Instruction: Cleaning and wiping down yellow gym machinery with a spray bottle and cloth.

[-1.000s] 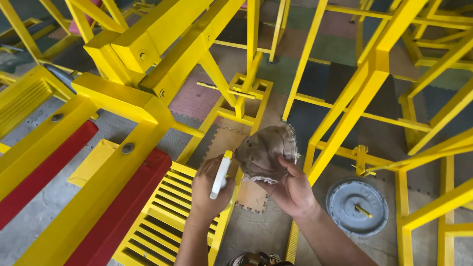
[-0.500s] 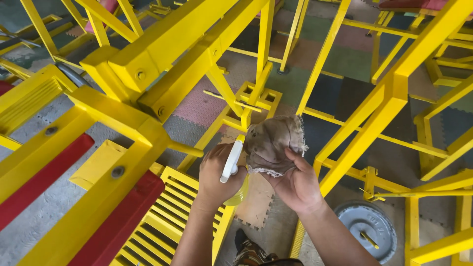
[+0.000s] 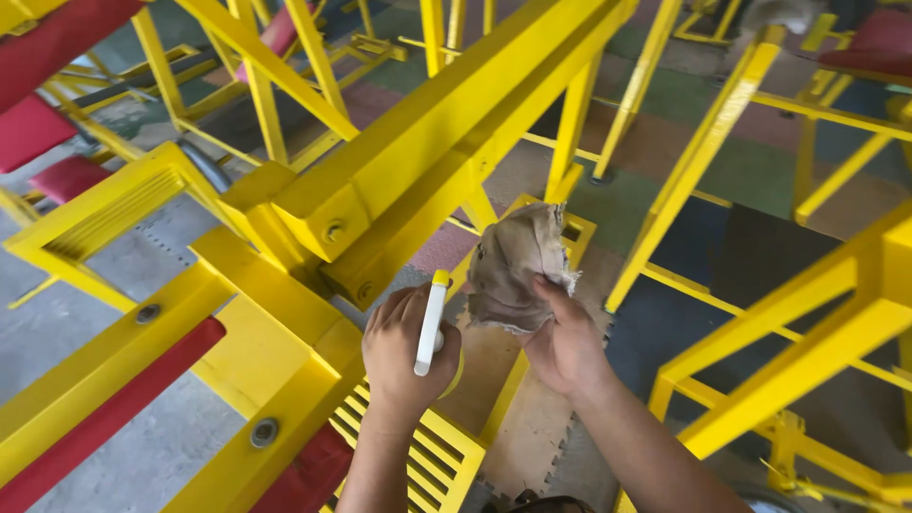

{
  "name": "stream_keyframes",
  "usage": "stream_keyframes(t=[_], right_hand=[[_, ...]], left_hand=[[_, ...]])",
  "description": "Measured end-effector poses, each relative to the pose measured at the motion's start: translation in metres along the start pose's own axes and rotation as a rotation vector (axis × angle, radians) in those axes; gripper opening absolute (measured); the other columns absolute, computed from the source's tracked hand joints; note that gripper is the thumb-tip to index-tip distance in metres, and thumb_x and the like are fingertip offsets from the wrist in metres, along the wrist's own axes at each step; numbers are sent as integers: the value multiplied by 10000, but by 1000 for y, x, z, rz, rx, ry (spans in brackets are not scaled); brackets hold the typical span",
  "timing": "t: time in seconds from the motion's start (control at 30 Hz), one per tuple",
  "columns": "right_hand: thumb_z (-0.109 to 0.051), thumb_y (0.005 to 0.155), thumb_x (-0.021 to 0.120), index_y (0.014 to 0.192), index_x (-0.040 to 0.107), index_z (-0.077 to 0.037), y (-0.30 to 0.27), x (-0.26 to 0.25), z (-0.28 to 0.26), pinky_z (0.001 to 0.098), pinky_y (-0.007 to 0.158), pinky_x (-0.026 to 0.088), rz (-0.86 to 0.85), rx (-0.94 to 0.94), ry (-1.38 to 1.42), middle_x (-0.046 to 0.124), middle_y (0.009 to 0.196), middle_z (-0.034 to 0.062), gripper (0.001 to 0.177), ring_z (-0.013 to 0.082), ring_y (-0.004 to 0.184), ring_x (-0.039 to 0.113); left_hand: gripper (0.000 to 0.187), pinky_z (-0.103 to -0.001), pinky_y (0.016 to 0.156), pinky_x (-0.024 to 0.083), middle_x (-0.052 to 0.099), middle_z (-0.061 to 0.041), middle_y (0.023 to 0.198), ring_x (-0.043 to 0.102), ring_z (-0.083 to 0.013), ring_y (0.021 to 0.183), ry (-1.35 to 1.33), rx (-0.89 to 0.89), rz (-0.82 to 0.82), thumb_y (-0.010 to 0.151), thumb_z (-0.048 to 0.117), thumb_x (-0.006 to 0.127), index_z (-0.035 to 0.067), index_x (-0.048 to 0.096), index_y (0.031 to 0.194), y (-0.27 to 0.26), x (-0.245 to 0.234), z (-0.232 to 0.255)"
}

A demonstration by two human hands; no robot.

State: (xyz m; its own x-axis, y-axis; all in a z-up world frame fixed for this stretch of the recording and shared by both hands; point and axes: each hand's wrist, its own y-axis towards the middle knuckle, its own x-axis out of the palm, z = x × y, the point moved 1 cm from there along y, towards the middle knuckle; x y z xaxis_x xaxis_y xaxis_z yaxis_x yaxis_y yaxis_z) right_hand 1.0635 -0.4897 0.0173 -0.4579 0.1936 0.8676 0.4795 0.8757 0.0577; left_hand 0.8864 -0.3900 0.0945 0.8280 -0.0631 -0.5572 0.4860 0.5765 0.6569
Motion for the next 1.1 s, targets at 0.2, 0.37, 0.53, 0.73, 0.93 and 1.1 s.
stream_keyframes(t=[0.2, 0.37, 0.53, 0.73, 0.93, 1.1], right_hand=[[-166, 1061, 527, 1504, 462, -125, 72, 40, 25, 368, 1161, 378, -113, -348, -926, 529, 1505, 75, 449, 251, 1410, 480], [-50, 963, 601, 1429, 560, -132, 120, 69, 57, 471, 1199, 421, -703, -832, -1418, 489, 1490, 163, 475, 383, 1405, 495], [-88, 819, 658, 1317, 656, -179, 167, 48, 73, 538, 1123, 407, -869, -911, -1582, 545, 1350, 147, 506, 410, 1264, 477], [-145, 851, 662, 1140, 611, -169, 198, 58, 64, 600, 1257, 282, -1295, -844, -1500, 545, 1543, 86, 295, 371, 1502, 393], [-232, 874, 648, 1442, 582, -135, 209, 73, 65, 577, 1197, 313, -1456, -842, -1565, 535, 1523, 73, 579, 277, 1466, 414], [-249, 950, 623, 1476, 551, -147, 211, 65, 60, 556, 1104, 367, -1392, -841, -1558, 564, 1485, 37, 540, 244, 1405, 455]], left_hand=[[455, -447, 963, 540, 726, -138, 1175, 668, -359, 1086, 120, -30, 95, 698, 88, 661, 67, 714, 1150, 8, -17, -16], [475, -546, 1080, 399, 549, -231, 1366, 496, -452, 1283, 296, -164, 162, 624, 144, 731, 61, 719, 1091, 2, -7, -32], [518, -583, 1171, 273, 425, -286, 1493, 326, -499, 1441, 430, -311, 177, 578, 159, 738, 97, 738, 1092, 12, 12, -39], [624, -591, 1188, 186, 280, -372, 1570, 249, -543, 1474, 546, -363, 167, 563, 207, 738, 125, 748, 1182, 25, 33, -40], [549, -556, 1222, 235, 324, -406, 1573, 338, -501, 1485, 595, -422, 223, 620, 198, 732, 105, 720, 1162, 26, 45, -41], [534, -553, 1193, 235, 433, -371, 1498, 349, -501, 1458, 684, -458, 169, 579, 213, 755, 99, 732, 1101, 36, 51, -36]])
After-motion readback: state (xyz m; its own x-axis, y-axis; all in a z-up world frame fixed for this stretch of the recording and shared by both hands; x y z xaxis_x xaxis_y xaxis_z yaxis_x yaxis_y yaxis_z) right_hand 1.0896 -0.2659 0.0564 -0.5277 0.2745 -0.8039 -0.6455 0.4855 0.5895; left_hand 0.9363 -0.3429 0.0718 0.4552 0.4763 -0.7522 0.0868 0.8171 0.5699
